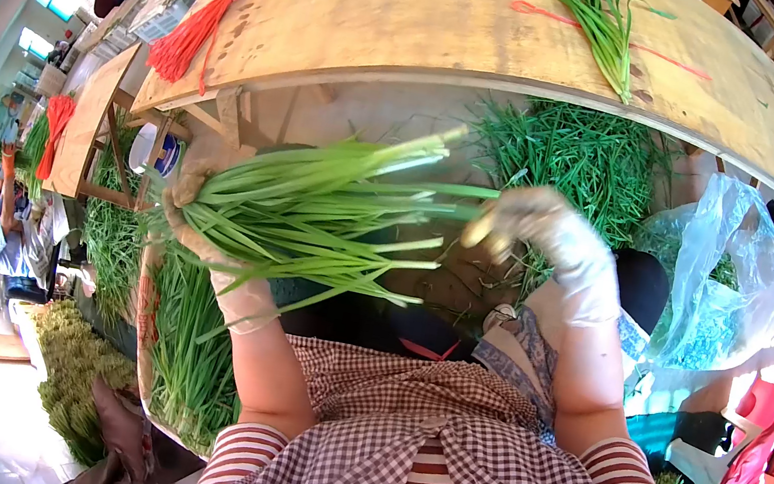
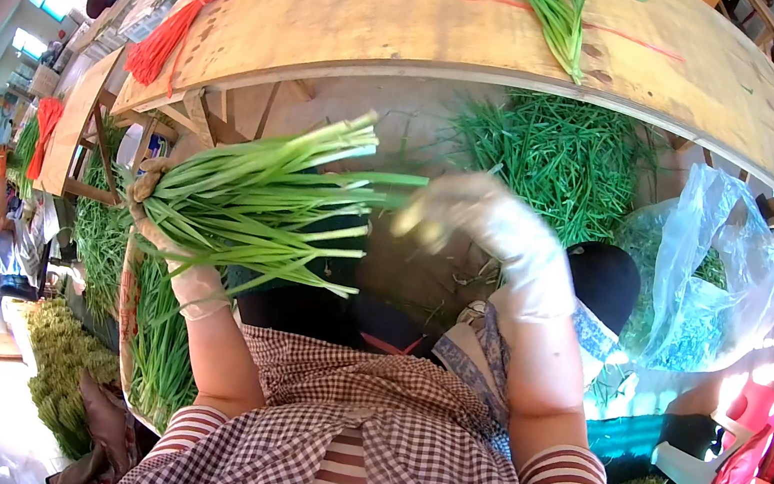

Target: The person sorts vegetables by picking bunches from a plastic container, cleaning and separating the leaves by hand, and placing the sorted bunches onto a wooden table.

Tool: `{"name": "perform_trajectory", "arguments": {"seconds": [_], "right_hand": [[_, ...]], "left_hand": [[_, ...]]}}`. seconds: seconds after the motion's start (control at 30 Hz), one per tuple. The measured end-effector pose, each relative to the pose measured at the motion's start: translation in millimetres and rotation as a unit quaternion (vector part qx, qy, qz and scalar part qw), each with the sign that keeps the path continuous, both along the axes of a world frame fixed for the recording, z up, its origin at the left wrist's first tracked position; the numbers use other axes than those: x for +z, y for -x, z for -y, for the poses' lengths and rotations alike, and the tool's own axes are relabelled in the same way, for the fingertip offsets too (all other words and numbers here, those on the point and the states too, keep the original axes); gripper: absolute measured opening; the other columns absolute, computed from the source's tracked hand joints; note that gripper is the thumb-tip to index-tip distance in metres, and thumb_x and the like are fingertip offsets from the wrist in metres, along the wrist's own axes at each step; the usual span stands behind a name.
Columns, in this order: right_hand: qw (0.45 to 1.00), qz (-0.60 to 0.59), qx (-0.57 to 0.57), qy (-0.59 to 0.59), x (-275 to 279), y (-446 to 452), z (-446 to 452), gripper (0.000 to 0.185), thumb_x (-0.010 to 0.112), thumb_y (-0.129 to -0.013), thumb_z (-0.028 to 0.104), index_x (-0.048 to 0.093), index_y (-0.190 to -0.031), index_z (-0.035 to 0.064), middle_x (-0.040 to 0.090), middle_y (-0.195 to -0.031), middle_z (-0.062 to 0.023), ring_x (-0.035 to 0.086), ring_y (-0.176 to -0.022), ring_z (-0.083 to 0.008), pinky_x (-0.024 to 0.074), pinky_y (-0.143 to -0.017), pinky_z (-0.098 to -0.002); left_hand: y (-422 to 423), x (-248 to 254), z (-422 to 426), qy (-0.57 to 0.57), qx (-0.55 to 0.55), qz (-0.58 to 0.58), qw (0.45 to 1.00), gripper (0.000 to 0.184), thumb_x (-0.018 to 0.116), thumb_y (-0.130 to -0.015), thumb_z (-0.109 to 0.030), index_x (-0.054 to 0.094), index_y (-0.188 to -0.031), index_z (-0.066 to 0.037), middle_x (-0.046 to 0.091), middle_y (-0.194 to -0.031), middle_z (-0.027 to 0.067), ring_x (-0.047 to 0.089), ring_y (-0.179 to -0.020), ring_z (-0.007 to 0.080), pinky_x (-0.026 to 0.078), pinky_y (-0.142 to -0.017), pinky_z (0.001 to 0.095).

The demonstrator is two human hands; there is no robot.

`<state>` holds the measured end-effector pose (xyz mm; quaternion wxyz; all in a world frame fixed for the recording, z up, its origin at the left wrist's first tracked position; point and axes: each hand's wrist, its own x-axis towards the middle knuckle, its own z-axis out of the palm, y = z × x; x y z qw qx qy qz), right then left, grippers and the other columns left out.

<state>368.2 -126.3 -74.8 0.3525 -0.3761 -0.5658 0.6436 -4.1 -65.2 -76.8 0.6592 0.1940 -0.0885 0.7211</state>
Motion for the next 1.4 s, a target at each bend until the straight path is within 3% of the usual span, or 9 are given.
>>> {"name": "perform_trajectory", "arguments": {"seconds": [0.1,0.23,0.3,0.6,0.83,1.07,1.13,1.3,1.4], "right_hand": [[0.945,-0.118,-0.304,-0.024,-37,-60,-23,0.022,0.056,-0.090,0.017,0.069,-0.097,0.0003,0.068,-0.082,-0.0078,0.060,-0.068,-0.0135,0.0500,-0.068,-0.0270],[0.756,0.538,-0.356,-0.106,-52,-46,-20,0.046,0.073,-0.080,0.029,0.062,-0.117,0.0041,0.067,-0.105,-0.0118,0.063,-0.092,-0.0213,0.0498,-0.084,-0.0316],[0.964,0.167,-0.209,0.009,-55,-8,-21,0.059,0.076,-0.077,0.036,0.058,-0.124,0.0062,0.062,-0.117,-0.0139,0.060,-0.102,-0.0235,0.0477,-0.090,-0.0332],[0.957,-0.123,-0.136,0.223,-40,67,-12,0.025,0.073,-0.079,0.002,0.068,-0.103,-0.0024,0.070,-0.099,-0.0061,0.062,-0.091,-0.0103,0.0506,-0.083,-0.0233],[0.986,0.163,-0.010,0.033,-22,74,-8,0.030,0.073,-0.082,0.021,0.068,-0.106,0.0034,0.070,-0.103,-0.0085,0.063,-0.088,-0.0125,0.0521,-0.079,-0.0295],[0.932,0.126,0.010,-0.340,-68,86,0,0.033,0.064,-0.088,0.027,0.063,-0.113,0.0054,0.067,-0.101,-0.0160,0.064,-0.089,-0.0252,0.0514,-0.083,-0.0350],[0.979,0.014,-0.009,-0.205,-49,80,6,0.027,0.064,-0.087,0.023,0.063,-0.106,0.0032,0.067,-0.092,-0.0172,0.065,-0.080,-0.0274,0.0524,-0.073,-0.0344],[0.861,0.377,-0.120,-0.321,-25,56,9,0.018,0.067,-0.079,0.016,0.064,-0.089,0.0018,0.064,-0.072,-0.0141,0.064,-0.064,-0.0297,0.0532,-0.060,-0.0362],[0.866,0.360,-0.236,-0.255,-47,14,-7,0.016,0.067,-0.076,0.018,0.065,-0.084,0.0038,0.064,-0.070,-0.0164,0.064,-0.064,-0.0317,0.0540,-0.061,-0.0365]], "left_hand": [[16,0,3,-0.019,-0.047,0.028,0.998,0.014,0.059,-0.087,-0.022,0.050,-0.080,-0.014,0.051,-0.077,-0.0054,0.049,-0.078,0.0094,0.040,-0.091,0.0320],[31,-11,-1,-0.011,-0.113,0.155,0.981,0.011,0.059,-0.087,-0.015,0.050,-0.082,-0.010,0.049,-0.072,-0.0059,0.048,-0.071,0.0082,0.040,-0.087,0.0277],[36,-18,-6,0.006,-0.054,0.095,0.994,0.011,0.058,-0.087,-0.013,0.050,-0.083,-0.008,0.047,-0.073,-0.0050,0.047,-0.071,0.0078,0.040,-0.085,0.0258],[-4,-6,2,-0.014,-0.055,0.128,0.990,0.010,0.055,-0.090,-0.011,0.048,-0.093,-0.005,0.045,-0.075,-0.0030,0.047,-0.072,0.0069,0.041,-0.076,0.0212],[-8,-14,-7,0.019,-0.091,0.180,0.979,0.016,0.056,-0.086,-0.009,0.046,-0.074,-0.010,0.044,-0.068,-0.0039,0.047,-0.070,0.0081,0.042,-0.076,0.0242],[-19,-7,-3,0.058,-0.050,0.091,0.993,0.024,0.059,-0.084,-0.008,0.042,-0.068,-0.013,0.043,-0.065,-0.0023,0.046,-0.067,0.0113,0.042,-0.075,0.0260],[-24,-3,2,0.065,-0.050,0.091,0.992,0.025,0.060,-0.085,-0.010,0.042,-0.068,-0.013,0.043,-0.065,-0.0035,0.046,-0.066,0.0101,0.043,-0.076,0.0251],[-21,14,13,0.010,-0.091,0.100,0.991,0.016,0.055,-0.087,-0.012,0.047,-0.074,-0.012,0.047,-0.068,-0.0041,0.048,-0.068,0.0067,0.042,-0.076,0.0217],[26,10,3,-0.045,0.010,0.054,0.997,0.011,0.042,-0.092,-0.016,0.048,-0.087,-0.009,0.047,-0.076,-0.0035,0.047,-0.070,0.0045,0.042,-0.069,0.0183]]}}
